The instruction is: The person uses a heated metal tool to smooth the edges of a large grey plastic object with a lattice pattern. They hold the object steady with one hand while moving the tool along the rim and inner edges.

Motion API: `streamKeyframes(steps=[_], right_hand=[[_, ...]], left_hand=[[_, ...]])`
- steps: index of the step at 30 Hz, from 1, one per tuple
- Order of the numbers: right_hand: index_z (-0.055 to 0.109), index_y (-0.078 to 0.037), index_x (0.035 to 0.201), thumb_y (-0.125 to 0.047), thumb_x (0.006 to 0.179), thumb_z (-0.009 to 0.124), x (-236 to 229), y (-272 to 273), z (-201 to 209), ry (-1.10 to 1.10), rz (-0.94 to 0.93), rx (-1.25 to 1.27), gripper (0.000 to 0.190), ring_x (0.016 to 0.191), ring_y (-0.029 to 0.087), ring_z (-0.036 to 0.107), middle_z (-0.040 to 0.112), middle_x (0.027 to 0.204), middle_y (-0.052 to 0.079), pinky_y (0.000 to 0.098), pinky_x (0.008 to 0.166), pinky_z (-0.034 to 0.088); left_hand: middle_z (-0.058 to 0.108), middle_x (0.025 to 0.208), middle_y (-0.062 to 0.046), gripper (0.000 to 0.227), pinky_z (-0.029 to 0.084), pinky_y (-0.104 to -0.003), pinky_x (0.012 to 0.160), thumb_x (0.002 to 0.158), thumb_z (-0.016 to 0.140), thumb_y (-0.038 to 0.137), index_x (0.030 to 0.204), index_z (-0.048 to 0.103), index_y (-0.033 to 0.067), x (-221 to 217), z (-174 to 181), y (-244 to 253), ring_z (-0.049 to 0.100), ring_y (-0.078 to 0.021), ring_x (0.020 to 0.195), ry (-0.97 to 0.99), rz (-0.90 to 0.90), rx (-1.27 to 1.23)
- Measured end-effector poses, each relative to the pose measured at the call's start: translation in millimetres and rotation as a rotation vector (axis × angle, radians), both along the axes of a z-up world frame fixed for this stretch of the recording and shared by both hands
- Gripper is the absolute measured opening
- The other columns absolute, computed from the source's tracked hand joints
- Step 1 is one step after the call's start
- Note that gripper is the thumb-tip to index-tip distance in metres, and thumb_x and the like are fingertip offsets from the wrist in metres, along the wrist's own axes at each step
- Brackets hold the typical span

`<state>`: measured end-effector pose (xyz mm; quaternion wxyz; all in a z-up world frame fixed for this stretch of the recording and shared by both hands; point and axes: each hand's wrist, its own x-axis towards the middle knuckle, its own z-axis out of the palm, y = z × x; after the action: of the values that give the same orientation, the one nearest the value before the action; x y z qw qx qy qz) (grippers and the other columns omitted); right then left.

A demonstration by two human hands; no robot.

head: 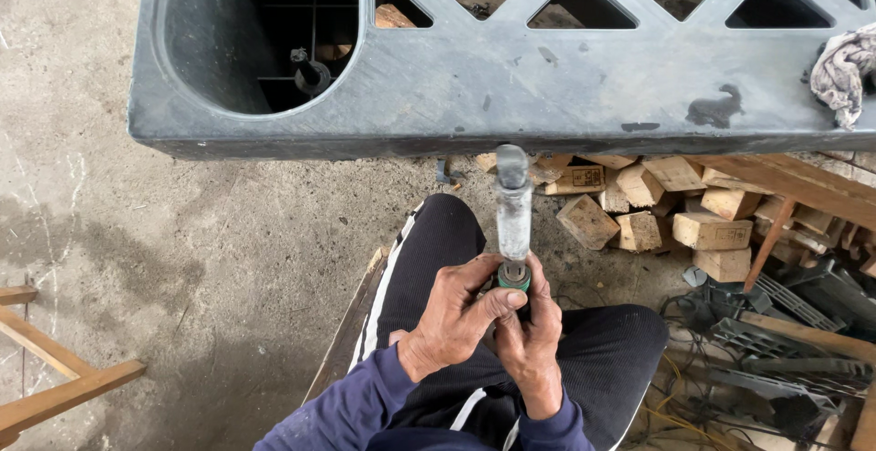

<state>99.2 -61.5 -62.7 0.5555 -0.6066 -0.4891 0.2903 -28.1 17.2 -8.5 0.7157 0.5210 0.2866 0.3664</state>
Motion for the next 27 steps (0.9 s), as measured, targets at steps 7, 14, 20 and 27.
streamKeyframes(steps=[7,14,20,27], right_hand=[[0.048,-0.002,0.151,-0.030,0.099,0.068,-5,8,15,-0.055,0.056,-0.011,0.063,0.090,0.018,0.073,0.073,0.108,0.010,0.0302,0.081,0.059],[0.045,0.000,0.153,-0.030,0.102,0.067,-6,5,7,-0.018,-0.013,0.019,0.063,0.095,0.017,0.070,0.070,0.111,0.011,0.0297,0.083,0.058],[0.044,0.002,0.153,-0.026,0.103,0.066,-10,6,20,-0.001,0.043,0.035,0.062,0.092,0.014,0.070,0.071,0.109,0.009,0.0289,0.081,0.059],[0.044,0.004,0.151,-0.025,0.104,0.066,-13,6,20,-0.061,0.064,0.049,0.060,0.096,0.016,0.070,0.072,0.111,0.011,0.0304,0.086,0.058]], left_hand=[[0.068,0.093,-0.006,0.052,0.053,-0.026,0.069,0.100,0.071,0.042,0.123,0.066,-0.0051,-10,4,0,0.061,-0.0085,0.082,-0.026,0.003,-0.064],[0.072,0.097,-0.007,0.057,0.060,-0.028,0.075,0.098,0.068,0.048,0.123,0.066,-0.0040,-4,8,7,0.070,-0.0128,0.087,-0.016,-0.029,0.002],[0.071,0.106,-0.010,0.053,0.061,-0.029,0.079,0.100,0.070,0.044,0.122,0.067,-0.0045,-9,19,1,0.071,-0.0154,0.094,-0.041,0.030,-0.006],[0.071,0.104,-0.012,0.051,0.057,-0.030,0.079,0.098,0.072,0.039,0.123,0.068,-0.0057,-16,16,-1,0.067,-0.0162,0.091,-0.020,0.024,-0.077]])
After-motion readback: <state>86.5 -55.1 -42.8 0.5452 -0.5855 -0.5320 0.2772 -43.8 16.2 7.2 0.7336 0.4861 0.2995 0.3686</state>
